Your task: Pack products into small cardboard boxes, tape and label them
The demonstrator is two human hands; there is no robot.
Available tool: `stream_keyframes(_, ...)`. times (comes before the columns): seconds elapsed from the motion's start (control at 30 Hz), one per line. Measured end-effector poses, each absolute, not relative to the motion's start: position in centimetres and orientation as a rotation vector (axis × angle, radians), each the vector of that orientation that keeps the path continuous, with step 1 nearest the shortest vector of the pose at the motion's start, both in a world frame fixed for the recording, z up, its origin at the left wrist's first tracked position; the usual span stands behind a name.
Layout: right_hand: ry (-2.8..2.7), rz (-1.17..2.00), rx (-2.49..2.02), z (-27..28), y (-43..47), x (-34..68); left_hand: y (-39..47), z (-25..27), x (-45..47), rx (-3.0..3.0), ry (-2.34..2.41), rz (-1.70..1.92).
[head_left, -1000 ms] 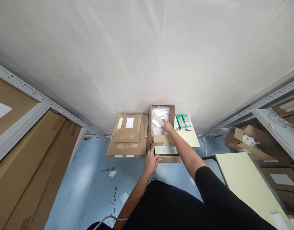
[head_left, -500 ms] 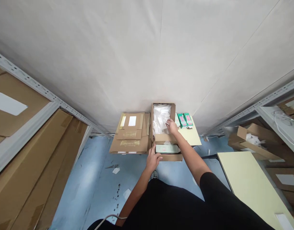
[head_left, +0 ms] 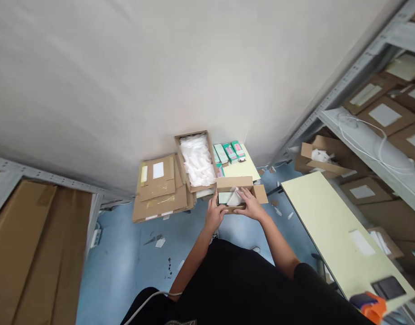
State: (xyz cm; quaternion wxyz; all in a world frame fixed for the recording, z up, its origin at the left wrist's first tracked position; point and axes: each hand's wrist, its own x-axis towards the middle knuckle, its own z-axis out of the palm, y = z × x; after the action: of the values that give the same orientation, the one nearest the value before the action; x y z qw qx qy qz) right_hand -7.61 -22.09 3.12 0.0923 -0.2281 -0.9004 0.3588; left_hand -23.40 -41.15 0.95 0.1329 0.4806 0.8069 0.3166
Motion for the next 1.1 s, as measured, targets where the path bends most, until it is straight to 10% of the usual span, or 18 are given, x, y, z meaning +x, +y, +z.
stream_keyframes(0.63,-1.913,0.533,-1.515,2.8,-16.3,34.1,-17.1,2.6,6.1,2.218,1.661,0.667)
stream_keyframes(1.1,-1.440,0.373,-1.795,-0.2,-15.6,42.2,-4.1,-0.3,15.9,2.426,1.164,0.439)
